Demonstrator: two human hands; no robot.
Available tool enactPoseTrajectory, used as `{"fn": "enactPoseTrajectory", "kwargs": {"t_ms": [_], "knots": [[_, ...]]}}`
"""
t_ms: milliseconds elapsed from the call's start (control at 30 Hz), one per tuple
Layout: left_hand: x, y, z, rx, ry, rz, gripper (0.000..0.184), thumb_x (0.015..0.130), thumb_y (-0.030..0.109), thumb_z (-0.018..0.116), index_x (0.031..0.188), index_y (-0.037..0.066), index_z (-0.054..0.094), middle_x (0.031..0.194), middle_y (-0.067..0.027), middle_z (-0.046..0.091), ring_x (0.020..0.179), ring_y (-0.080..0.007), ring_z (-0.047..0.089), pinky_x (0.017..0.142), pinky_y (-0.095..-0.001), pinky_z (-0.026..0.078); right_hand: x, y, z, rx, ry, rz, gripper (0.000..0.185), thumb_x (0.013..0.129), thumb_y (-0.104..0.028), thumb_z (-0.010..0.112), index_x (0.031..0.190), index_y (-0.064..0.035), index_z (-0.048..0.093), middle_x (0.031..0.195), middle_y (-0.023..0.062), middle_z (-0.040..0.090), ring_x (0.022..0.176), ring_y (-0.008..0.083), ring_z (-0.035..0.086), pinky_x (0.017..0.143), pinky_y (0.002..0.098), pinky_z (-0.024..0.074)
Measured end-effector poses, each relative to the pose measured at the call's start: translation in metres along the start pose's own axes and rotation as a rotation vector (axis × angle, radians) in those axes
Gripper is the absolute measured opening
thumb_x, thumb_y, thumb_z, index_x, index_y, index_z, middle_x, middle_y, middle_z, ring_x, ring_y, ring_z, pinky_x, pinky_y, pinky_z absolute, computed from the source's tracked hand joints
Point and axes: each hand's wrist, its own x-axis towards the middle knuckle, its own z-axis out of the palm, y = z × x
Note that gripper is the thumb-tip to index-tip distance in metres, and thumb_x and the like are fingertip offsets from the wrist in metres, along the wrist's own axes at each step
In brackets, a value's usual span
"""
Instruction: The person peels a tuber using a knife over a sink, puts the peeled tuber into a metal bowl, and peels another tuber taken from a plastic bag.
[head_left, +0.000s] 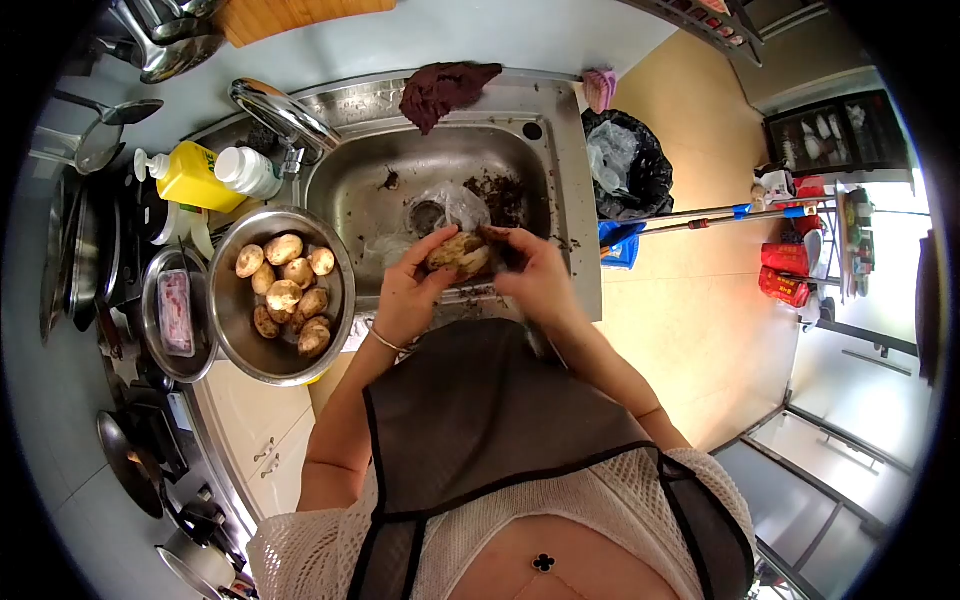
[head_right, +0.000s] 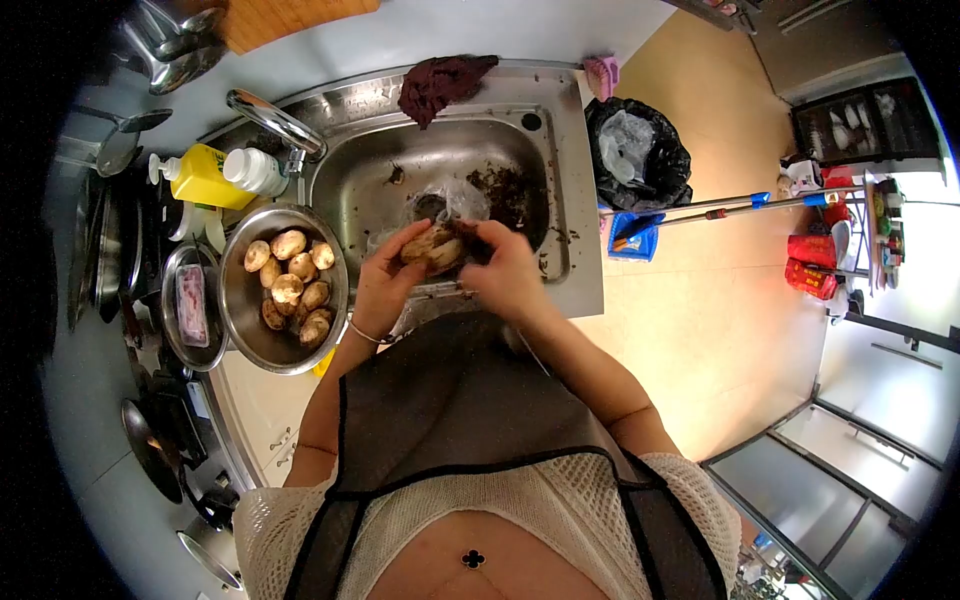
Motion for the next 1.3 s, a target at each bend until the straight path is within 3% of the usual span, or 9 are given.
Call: {"fn": "enactPoseTrajectory", "kwargs": {"t_ms": [33,200,333,500,633,700,833,1000,1300], "knots": [[-0.001,-0.001,-0.001,-0.030,0.008,-0.022,0.041,0.081,-0.006,0.050,0.121,0.001,0.044,0.113,-0.0096,0.051,0.101,-0.0159,0.051,0.087,-0.0279,0.043,0.004,-0.002,-0.004,0.349,-0.031,0.061,0.041,0.060,0.007,0.052,0.101,0.0055,0.055,0.089,0.0085,0.060,0.086,0.0147,0.055,0.074,0.0243,0.0439],[0.000,-0.002,0.002,-0.016,0.055,-0.009,0.042,0.080,-0.005,0.052,0.121,0.001,0.044,0.112,-0.0094,0.052,0.100,-0.0151,0.051,0.084,-0.0270,0.045,-0.002,-0.005,0.007,0.278,-0.042,0.084,0.047,0.061,0.006,0.053,0.107,0.0062,0.050,0.096,0.0087,0.057,0.092,0.0159,0.054,0.080,0.0247,0.0417],[0.001,-0.006,0.002,-0.097,0.074,-0.016,0.041,0.081,-0.002,0.054,0.121,0.000,0.044,0.112,-0.0103,0.052,0.100,-0.0153,0.052,0.084,-0.0271,0.046,-0.003,0.012,0.020,0.009,0.123,-0.250,0.064,0.057,0.011,0.053,0.120,0.0034,0.042,0.108,0.0088,0.053,0.100,0.0148,0.051,0.086,0.0241,0.0400],[-0.003,0.000,0.001,-0.187,0.059,-0.072,0.041,0.082,0.002,0.053,0.122,0.001,0.044,0.113,-0.0108,0.052,0.101,-0.0181,0.052,0.085,-0.0296,0.046,0.003,-0.004,-0.005,0.370,-0.081,0.161,0.050,0.059,0.002,0.058,0.108,0.0056,0.049,0.101,0.0130,0.052,0.098,0.0216,0.052,0.086,0.0280,0.0394],[-0.002,-0.007,0.003,-0.145,0.086,-0.024,0.041,0.083,0.004,0.053,0.122,0.001,0.043,0.112,-0.0104,0.052,0.100,-0.0165,0.052,0.084,-0.0289,0.047,-0.002,-0.004,0.007,0.178,-0.064,0.130,0.048,0.059,0.003,0.058,0.107,0.0052,0.050,0.099,0.0136,0.054,0.096,0.0225,0.053,0.084,0.0280,0.0407],[-0.001,-0.006,0.004,-0.134,0.098,0.025,0.041,0.084,0.005,0.053,0.123,0.000,0.042,0.113,-0.0106,0.051,0.099,-0.0164,0.052,0.083,-0.0300,0.048,0.001,0.017,0.029,0.207,0.205,-0.301,0.048,0.059,0.003,0.057,0.106,0.0052,0.050,0.096,0.0133,0.056,0.094,0.0222,0.054,0.081,0.0281,0.0417],[-0.002,0.004,0.006,-0.123,0.108,-0.105,0.039,0.087,0.009,0.050,0.123,0.000,0.042,0.113,-0.0102,0.051,0.099,-0.0158,0.052,0.084,-0.0295,0.047,0.000,0.012,0.022,-0.060,0.247,-0.309,0.047,0.059,0.003,0.056,0.105,0.0052,0.051,0.093,0.0131,0.057,0.092,0.0222,0.055,0.080,0.0280,0.0422],[-0.007,-0.009,-0.003,-0.114,0.090,-0.174,0.038,0.087,0.009,0.049,0.123,0.000,0.042,0.113,-0.0100,0.051,0.098,-0.0157,0.052,0.085,-0.0295,0.046,0.002,-0.005,-0.001,0.302,0.006,0.113,0.041,0.061,0.006,0.054,0.101,0.0051,0.055,0.093,0.0108,0.058,0.093,0.0180,0.053,0.081,0.0277,0.0417],[-0.004,-0.002,0.001,-0.152,0.121,-0.050,0.039,0.083,0.000,0.053,0.121,-0.001,0.044,0.112,-0.0110,0.052,0.098,-0.0147,0.052,0.085,-0.0273,0.044,-0.001,0.009,0.018,0.130,0.010,-0.085,0.066,0.060,0.014,0.051,0.123,0.0037,0.036,0.116,0.0101,0.047,0.107,0.0156,0.047,0.091,0.0263,0.0381]]}}
